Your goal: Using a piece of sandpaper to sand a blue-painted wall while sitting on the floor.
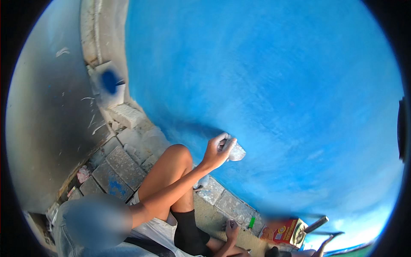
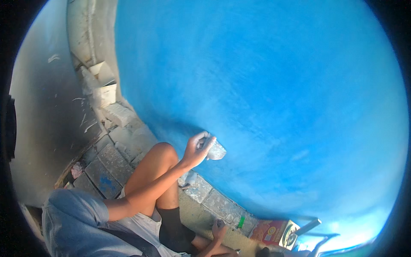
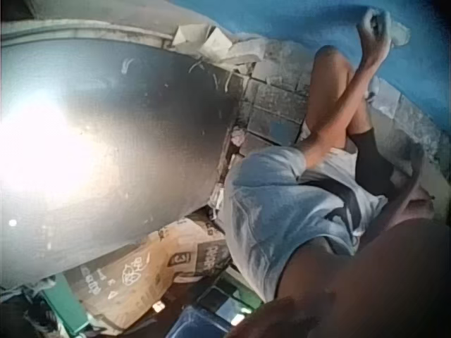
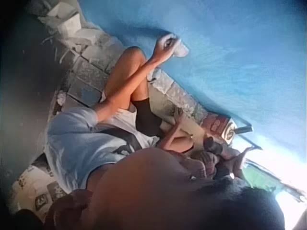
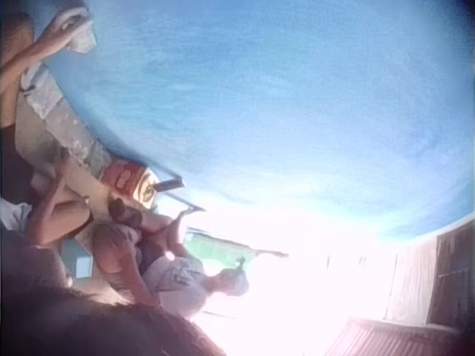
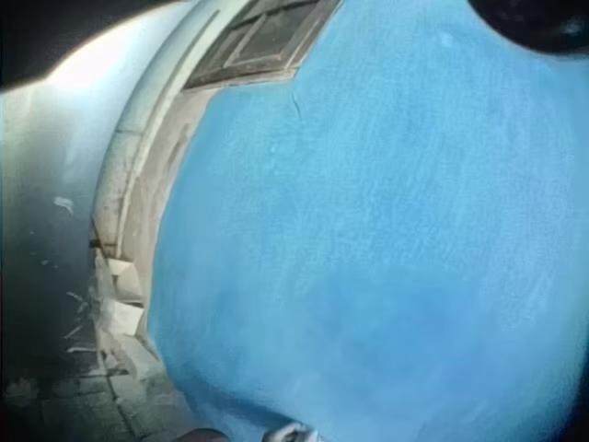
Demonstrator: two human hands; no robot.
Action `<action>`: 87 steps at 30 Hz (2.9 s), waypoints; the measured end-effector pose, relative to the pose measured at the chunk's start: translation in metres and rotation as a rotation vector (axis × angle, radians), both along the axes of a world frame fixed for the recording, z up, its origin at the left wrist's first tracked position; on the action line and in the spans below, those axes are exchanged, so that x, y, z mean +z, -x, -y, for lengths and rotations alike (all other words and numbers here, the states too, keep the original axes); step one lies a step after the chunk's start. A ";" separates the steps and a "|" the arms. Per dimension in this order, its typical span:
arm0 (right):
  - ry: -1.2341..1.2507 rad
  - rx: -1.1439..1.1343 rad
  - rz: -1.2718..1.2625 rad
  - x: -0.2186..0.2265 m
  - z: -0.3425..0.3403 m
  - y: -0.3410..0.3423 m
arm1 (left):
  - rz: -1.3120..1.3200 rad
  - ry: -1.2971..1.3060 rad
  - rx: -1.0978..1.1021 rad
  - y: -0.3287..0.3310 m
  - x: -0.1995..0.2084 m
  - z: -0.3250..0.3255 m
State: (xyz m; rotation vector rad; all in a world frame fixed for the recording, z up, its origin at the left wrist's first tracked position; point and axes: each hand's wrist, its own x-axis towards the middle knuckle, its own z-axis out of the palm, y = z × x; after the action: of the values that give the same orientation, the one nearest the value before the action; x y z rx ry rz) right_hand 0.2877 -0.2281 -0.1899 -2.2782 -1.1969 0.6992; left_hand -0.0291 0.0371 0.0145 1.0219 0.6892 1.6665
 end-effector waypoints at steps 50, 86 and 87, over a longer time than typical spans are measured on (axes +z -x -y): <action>-0.206 -0.198 0.084 0.002 0.000 0.035 | -0.322 -0.024 0.081 0.000 -0.024 -0.013; -0.083 -0.112 -0.138 -0.021 -0.001 0.009 | -0.300 -0.274 0.214 -0.034 -0.049 0.005; -0.086 -0.112 -0.158 -0.022 -0.001 0.009 | -0.268 -0.298 0.193 -0.028 -0.040 0.001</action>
State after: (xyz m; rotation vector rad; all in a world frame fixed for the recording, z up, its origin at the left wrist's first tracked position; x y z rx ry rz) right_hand 0.2789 -0.2275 -0.2115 -2.1565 -0.9986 0.7552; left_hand -0.0006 0.0359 -0.0258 1.4482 0.7457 1.8562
